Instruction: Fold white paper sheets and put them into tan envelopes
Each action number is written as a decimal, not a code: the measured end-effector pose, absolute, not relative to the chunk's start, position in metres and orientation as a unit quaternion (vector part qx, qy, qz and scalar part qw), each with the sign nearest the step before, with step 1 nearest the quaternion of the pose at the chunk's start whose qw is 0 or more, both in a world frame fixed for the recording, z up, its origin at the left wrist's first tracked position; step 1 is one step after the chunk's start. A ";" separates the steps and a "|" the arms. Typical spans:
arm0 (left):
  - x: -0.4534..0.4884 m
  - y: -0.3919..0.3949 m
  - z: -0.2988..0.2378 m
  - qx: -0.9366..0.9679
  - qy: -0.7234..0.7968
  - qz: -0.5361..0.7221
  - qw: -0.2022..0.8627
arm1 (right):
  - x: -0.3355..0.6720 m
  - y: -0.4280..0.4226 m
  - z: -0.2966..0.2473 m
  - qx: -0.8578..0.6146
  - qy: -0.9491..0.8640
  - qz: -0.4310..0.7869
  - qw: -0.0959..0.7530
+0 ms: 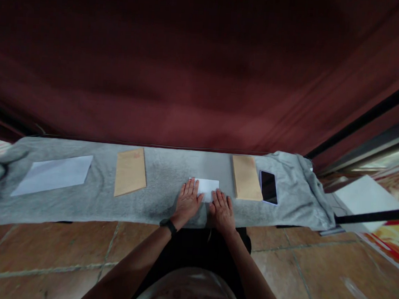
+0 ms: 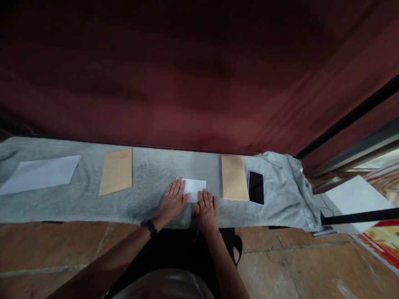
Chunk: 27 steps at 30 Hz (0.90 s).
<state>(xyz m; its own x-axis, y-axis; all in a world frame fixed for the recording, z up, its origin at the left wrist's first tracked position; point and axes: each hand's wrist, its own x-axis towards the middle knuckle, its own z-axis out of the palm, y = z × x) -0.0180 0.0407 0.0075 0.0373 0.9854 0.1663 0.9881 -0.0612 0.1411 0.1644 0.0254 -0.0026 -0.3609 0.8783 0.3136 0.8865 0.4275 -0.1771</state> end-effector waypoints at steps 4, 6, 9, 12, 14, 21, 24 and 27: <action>-0.018 0.039 0.009 -0.718 -0.686 -0.116 0.009 | 0.161 0.043 -0.003 -0.546 -0.819 -0.006 0.173; -0.018 0.039 0.010 -0.720 -0.684 -0.117 0.008 | 0.159 0.053 -0.003 -0.547 -0.821 -0.005 0.165; -0.018 0.040 0.010 -0.722 -0.682 -0.115 0.005 | 0.158 0.067 -0.004 -0.546 -0.821 -0.011 0.167; -0.019 0.039 0.010 -0.722 -0.683 -0.115 0.001 | 0.160 0.080 -0.004 -0.543 -0.821 -0.014 0.180; -0.019 0.039 0.010 -0.721 -0.683 -0.117 -0.004 | 0.161 0.087 -0.003 -0.545 -0.817 -0.016 0.188; -0.018 0.038 0.008 -0.720 -0.683 -0.119 0.000 | 0.144 0.066 -0.003 -0.538 -0.816 -0.016 0.210; -0.018 0.039 0.008 -0.721 -0.683 -0.112 0.006 | 0.135 0.041 -0.007 -0.506 -0.839 0.003 0.200; -0.018 0.039 0.008 -0.721 -0.683 -0.111 0.010 | 0.134 0.026 -0.010 -0.511 -0.834 -0.010 0.206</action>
<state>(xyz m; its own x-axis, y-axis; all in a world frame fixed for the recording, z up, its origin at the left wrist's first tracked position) -0.0176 0.0390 0.0080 0.0412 0.9840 0.1734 0.9884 -0.0655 0.1372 0.1337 0.0257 -0.0097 -0.3929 0.8490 0.3534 0.8570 0.4774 -0.1941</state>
